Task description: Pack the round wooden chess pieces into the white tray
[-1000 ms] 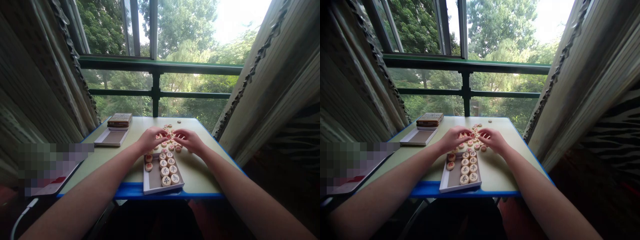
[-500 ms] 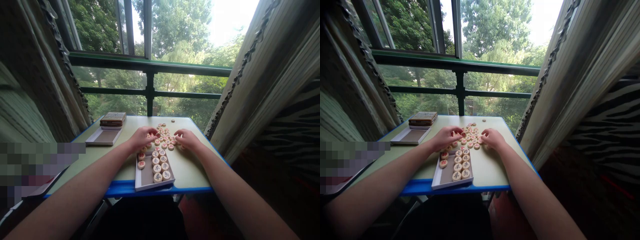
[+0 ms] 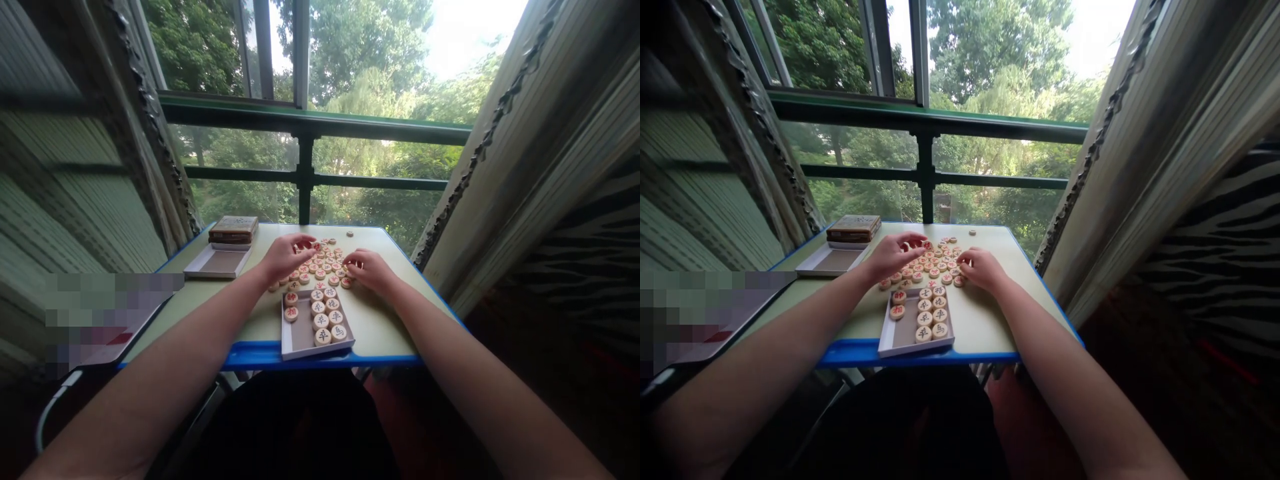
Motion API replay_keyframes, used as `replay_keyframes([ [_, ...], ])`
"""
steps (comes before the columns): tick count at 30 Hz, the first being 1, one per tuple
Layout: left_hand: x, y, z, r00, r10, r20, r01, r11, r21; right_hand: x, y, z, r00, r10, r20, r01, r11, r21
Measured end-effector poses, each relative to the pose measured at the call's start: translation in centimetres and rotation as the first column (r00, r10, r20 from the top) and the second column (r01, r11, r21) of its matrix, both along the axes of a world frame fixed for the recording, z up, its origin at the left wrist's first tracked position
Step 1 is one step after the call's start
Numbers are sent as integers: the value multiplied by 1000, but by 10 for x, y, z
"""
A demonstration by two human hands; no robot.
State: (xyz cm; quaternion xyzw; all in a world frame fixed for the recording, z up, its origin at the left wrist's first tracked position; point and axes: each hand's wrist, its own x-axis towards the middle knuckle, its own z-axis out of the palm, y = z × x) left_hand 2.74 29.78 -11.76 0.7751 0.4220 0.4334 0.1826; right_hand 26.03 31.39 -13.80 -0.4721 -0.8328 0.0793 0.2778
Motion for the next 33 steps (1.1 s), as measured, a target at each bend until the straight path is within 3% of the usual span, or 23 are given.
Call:
replay_keyframes([
  [5,-13,5,4,996,61,66,-62,998,12,-1,-1,-1,1000,-1,-26,1,1000,9],
  [10,-34,7,28,996,84,-27,-85,996,-41,-4,0,-2,998,6,-60,-4,1000,23],
  [13,-44,1,36,991,-24,-130,9,993,-116,-7,0,-2,999,11,-51,-10,1000,21],
  [15,-48,-3,32,991,-33,-128,15,989,-145,-8,-2,-1,999,8,-47,-8,1000,7],
  [18,-52,-6,20,997,46,-66,-54,991,-122,-12,-7,4,997,-38,-73,35,998,-45],
  [22,-50,-5,5,997,63,-35,-67,993,-100,-27,-13,26,994,-101,-42,92,980,-175],
  [25,-47,-2,-5,996,57,-72,-63,994,-87,-40,-10,43,992,-33,118,75,925,-372],
  [27,-46,-1,-12,993,56,-106,-66,993,-96,-47,-2,46,986,34,164,45,888,-457],
  [29,-45,1,-17,994,29,-102,-42,991,-126,-54,8,39,994,24,110,23,913,-407],
  [31,-45,1,-19,998,16,-62,-26,986,-167,-60,18,26,999,4,48,8,970,-243],
  [33,-45,1,-18,1000,10,-1,-10,970,-244,-64,26,13,998,31,49,-24,990,-138],
])
